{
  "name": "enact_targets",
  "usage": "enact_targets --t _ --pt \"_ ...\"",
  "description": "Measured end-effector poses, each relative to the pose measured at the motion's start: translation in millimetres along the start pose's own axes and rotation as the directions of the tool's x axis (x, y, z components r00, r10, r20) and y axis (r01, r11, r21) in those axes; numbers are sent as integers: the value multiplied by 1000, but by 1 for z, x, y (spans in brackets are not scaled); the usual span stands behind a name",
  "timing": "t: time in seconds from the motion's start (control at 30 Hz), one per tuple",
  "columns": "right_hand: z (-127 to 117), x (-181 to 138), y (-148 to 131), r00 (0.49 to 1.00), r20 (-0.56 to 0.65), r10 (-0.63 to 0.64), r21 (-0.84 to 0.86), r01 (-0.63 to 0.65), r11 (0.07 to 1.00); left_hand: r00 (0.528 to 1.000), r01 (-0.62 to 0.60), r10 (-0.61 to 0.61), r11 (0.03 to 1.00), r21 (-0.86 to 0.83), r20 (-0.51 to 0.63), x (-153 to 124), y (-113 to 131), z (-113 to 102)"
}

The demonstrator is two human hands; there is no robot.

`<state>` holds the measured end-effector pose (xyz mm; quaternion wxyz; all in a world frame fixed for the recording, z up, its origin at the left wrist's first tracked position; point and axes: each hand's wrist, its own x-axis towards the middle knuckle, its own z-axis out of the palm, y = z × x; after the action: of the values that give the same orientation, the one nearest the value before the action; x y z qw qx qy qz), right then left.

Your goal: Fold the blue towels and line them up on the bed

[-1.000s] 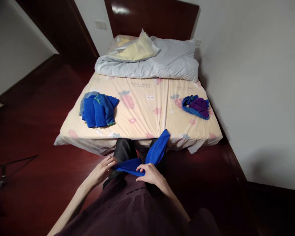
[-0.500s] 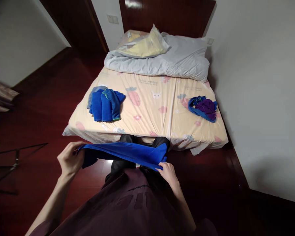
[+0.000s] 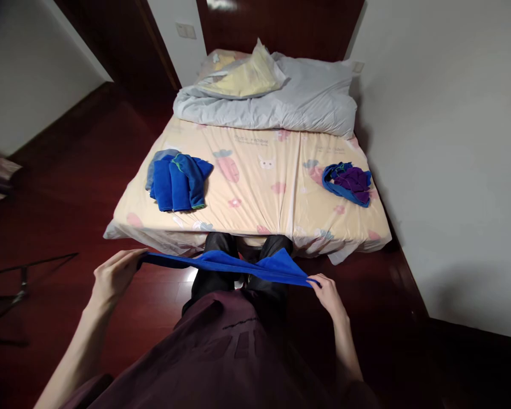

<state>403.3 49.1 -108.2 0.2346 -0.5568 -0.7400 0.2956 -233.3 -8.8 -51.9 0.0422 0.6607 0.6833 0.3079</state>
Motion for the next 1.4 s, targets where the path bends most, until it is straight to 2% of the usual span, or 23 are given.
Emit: enact_targets --t 0.2,0.37,0.47,0.63,0.77,0.9,1.07,1.17,1.27,1.4 --pt "-53 34 6 985 -127 -116 -99 104 990 999 -27 30 970 240 -10 33 -12 -16" --pt "-89 60 -8 927 -279 -251 -180 207 962 994 -107 107 962 253 13 61 -10 -31" --pt "-107 68 -17 896 -326 -301 -234 232 944 991 -134 128 955 265 39 71 -6 -35" --pt "-132 89 -23 854 -395 -339 -358 197 913 994 -101 107 940 325 0 103 12 -28" --pt "-147 97 -24 822 -486 -296 -360 120 925 992 -75 104 947 312 -76 130 28 -22" --pt "-152 81 -12 824 -517 -234 -325 64 943 986 -110 142 951 289 -91 127 36 -24" --pt "-157 48 12 894 -435 -109 -238 3 971 982 -186 181 973 135 46 98 43 -36" --pt "-170 38 21 928 -372 -2 -151 -58 987 974 -181 173 982 45 144 93 39 -41" --pt "-189 43 30 950 -297 95 -81 -124 989 938 -136 131 991 -7 321 105 24 -35" --pt "-212 73 39 972 -145 183 -18 -188 982 861 -125 112 992 -7 496 145 7 -14"
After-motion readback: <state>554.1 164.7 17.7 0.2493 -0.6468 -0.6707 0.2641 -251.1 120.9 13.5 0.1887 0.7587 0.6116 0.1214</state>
